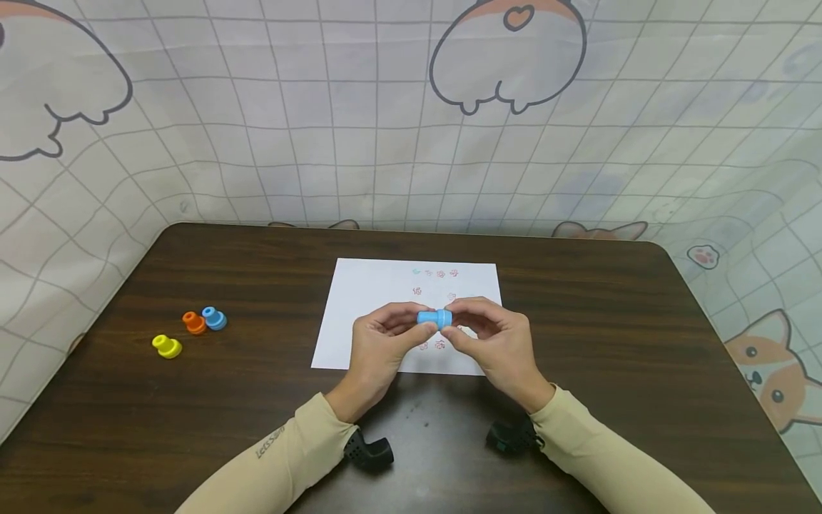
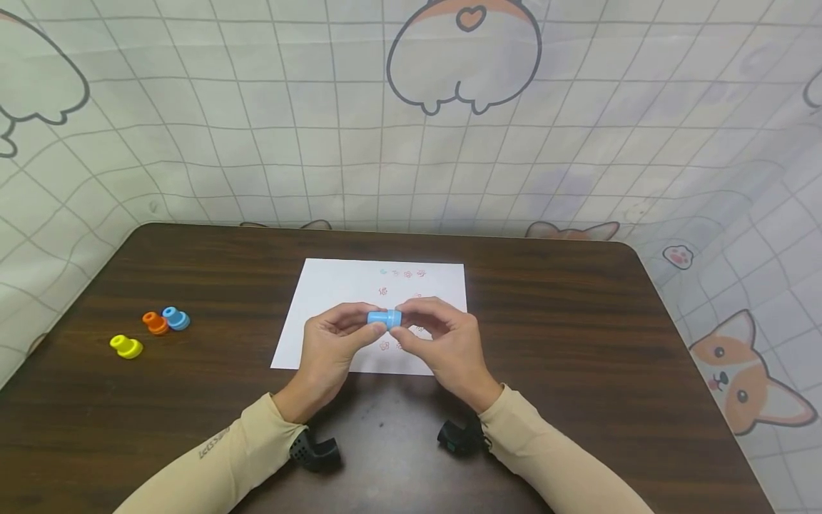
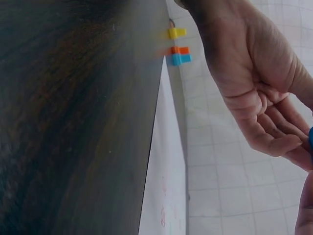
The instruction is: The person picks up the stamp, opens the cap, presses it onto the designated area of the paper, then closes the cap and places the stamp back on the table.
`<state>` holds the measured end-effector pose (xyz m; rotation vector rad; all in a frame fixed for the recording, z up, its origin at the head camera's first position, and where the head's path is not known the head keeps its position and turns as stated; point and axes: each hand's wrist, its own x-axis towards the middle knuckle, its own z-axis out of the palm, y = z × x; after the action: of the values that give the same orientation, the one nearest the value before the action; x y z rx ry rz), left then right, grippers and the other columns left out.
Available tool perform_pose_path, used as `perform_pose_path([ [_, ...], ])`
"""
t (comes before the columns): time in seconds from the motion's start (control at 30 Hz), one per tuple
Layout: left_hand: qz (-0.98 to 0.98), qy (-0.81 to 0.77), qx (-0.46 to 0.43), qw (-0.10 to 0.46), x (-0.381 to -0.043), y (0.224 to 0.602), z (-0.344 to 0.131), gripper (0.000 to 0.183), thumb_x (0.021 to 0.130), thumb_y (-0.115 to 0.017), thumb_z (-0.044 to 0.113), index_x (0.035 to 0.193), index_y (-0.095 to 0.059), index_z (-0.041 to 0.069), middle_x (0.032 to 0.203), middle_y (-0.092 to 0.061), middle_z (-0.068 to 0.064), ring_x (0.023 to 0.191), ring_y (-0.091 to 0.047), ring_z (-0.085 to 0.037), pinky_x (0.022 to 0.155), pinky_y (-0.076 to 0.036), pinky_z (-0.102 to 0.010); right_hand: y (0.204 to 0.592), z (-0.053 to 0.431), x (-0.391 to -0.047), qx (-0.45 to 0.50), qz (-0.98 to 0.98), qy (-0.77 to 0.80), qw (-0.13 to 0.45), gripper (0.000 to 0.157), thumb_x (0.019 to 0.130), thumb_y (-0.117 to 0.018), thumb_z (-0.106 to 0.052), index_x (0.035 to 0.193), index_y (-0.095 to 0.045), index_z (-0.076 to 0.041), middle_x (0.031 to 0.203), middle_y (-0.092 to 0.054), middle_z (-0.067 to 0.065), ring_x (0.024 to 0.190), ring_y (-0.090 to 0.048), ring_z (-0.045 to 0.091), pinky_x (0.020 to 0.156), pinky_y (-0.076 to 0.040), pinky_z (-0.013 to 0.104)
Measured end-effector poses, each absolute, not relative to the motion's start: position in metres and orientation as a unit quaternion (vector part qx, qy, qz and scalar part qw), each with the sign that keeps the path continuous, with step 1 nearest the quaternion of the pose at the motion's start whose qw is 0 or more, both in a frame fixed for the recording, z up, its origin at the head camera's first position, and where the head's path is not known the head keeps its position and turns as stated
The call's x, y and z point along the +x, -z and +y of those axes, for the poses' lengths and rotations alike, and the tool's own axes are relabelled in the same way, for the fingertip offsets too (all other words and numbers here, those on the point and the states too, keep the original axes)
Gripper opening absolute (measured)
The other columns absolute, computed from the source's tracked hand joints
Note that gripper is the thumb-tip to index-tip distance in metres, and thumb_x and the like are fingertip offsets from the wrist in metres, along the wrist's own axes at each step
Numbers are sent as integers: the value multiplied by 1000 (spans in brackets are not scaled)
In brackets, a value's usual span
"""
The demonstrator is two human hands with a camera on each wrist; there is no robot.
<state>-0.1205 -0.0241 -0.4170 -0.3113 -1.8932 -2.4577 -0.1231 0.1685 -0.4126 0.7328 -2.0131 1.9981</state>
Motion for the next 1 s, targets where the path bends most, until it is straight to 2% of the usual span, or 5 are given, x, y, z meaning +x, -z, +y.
perform_pose_path([
  [0.37, -619, 779, -102, 1, -120, 413, -27, 30, 86, -81, 2, 112, -71, -9, 93, -80, 10, 90, -76, -7, 83, -63, -24, 412, 170, -125, 273, -669, -682, 108, 30, 83, -78, 12, 111, -68, 14, 107, -73, -9, 98, -72, 8, 94, -61, 25],
  [0.6, -630, 767, -120, 18, -121, 408, -30, 29, 86, -81, 3, 111, -73, -7, 95, -80, 10, 90, -76, -7, 83, -63, -26, 410, 173, -127, 270, -678, -676, 106, 31, 81, -79, 14, 110, -69, 13, 105, -75, -9, 97, -72, 9, 93, -62, 27],
  [0.87, -618, 779, -100, 7, -124, 408, -31, 30, 86, -80, 1, 114, -71, -8, 94, -80, 10, 90, -76, -7, 83, -63, -25, 408, 177, -127, 259, -668, -690, 107, 31, 81, -79, 12, 109, -66, 19, 105, -74, -6, 94, -72, 11, 92, -62, 26],
  [1.0, -611, 785, -99, 3, -124, 407, -30, 30, 86, -81, 1, 113, -72, -8, 95, -81, 9, 90, -76, -8, 83, -63, -25, 407, 177, -127, 264, -665, -690, 114, 31, 82, -79, 12, 110, -67, 17, 106, -74, -6, 95, -72, 11, 92, -62, 25],
])
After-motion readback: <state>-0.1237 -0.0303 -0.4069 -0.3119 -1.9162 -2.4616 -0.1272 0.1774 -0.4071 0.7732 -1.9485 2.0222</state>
